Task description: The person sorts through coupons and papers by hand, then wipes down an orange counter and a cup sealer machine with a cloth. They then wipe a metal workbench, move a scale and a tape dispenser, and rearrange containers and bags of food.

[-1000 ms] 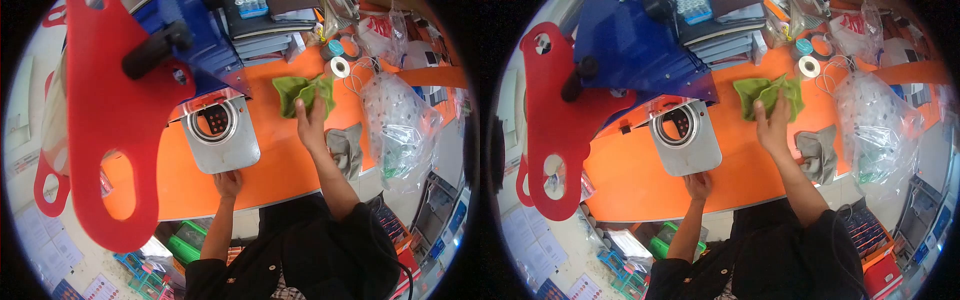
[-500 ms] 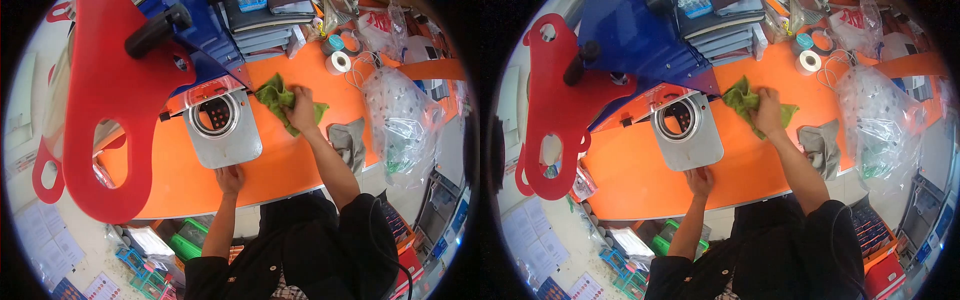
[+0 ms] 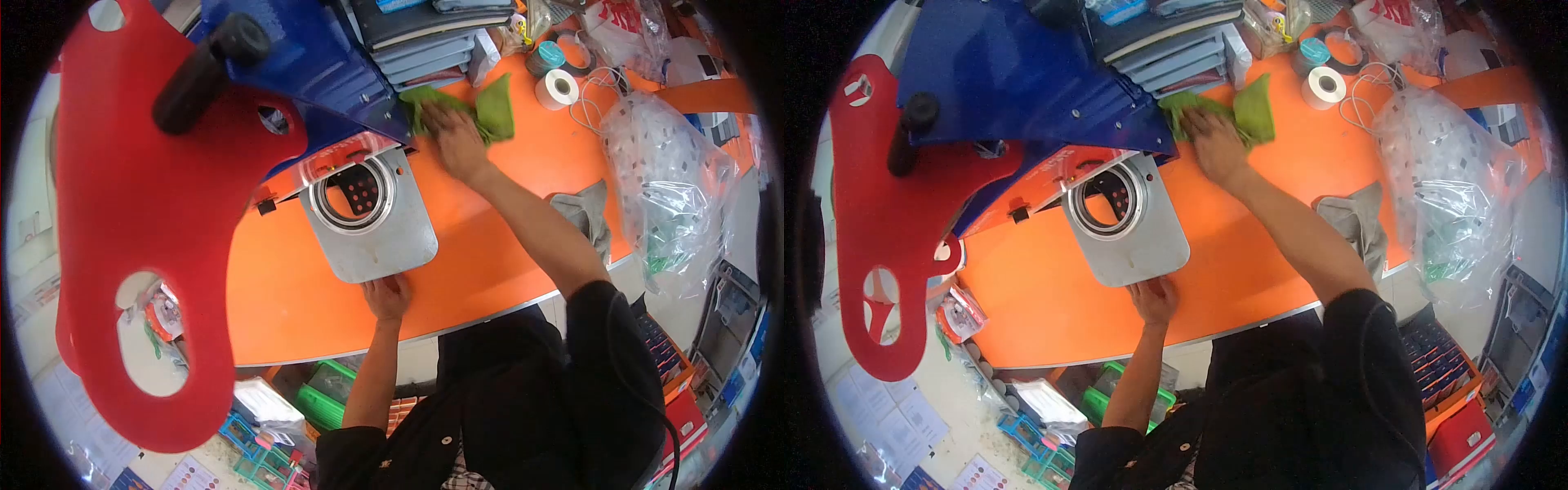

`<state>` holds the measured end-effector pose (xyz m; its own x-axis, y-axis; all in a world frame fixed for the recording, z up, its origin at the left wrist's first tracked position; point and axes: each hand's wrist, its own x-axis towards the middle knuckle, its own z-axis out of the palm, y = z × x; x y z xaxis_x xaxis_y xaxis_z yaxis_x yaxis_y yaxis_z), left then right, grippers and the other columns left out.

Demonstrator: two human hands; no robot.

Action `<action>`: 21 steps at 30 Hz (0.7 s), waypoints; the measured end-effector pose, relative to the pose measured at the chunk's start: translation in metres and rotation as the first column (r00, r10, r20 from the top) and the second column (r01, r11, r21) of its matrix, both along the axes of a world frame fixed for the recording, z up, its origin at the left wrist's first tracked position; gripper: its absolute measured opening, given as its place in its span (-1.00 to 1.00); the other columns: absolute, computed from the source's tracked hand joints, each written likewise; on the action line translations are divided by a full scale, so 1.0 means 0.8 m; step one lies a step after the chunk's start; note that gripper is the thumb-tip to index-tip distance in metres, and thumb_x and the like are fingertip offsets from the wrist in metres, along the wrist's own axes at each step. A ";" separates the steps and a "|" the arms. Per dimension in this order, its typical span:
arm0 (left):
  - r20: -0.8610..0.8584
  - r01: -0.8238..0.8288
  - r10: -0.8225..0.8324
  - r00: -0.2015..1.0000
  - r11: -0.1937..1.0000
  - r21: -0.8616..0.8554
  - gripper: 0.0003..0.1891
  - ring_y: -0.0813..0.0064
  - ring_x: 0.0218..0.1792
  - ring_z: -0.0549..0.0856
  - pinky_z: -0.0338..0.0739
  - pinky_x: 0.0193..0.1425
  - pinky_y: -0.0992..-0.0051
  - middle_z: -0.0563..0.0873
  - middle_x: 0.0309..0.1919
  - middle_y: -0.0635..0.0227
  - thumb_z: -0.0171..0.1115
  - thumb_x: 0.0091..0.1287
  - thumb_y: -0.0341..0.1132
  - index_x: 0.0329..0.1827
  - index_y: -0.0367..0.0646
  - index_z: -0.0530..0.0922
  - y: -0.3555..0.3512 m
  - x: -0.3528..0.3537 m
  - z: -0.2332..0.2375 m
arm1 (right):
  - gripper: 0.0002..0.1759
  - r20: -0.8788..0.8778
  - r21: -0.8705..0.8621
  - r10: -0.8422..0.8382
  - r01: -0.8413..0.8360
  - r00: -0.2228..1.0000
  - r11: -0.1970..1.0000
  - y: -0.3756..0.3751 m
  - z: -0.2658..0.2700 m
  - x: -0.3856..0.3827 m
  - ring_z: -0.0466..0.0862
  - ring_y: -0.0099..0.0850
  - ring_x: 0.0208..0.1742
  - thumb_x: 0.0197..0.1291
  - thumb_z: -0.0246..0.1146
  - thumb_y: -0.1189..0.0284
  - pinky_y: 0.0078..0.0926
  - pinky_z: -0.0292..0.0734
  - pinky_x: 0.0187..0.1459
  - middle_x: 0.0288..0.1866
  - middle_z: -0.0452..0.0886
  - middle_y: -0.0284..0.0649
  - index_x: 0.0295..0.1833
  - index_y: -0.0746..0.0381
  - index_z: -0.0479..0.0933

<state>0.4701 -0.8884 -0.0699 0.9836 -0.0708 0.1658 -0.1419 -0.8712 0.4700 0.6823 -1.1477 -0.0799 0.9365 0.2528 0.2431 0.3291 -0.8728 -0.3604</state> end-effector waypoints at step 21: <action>0.026 -0.030 0.029 0.999 1.000 0.009 -0.35 -0.30 0.39 0.29 0.13 0.50 -0.10 0.40 0.31 -0.21 0.24 0.28 -0.31 0.39 -0.42 0.28 -0.002 0.002 0.011 | -0.67 -0.094 0.109 0.103 -0.092 0.990 0.990 -0.017 -0.003 -0.046 0.47 -0.27 0.29 0.15 0.10 0.49 -0.26 0.33 0.31 0.16 0.54 -0.23 0.02 0.23 0.61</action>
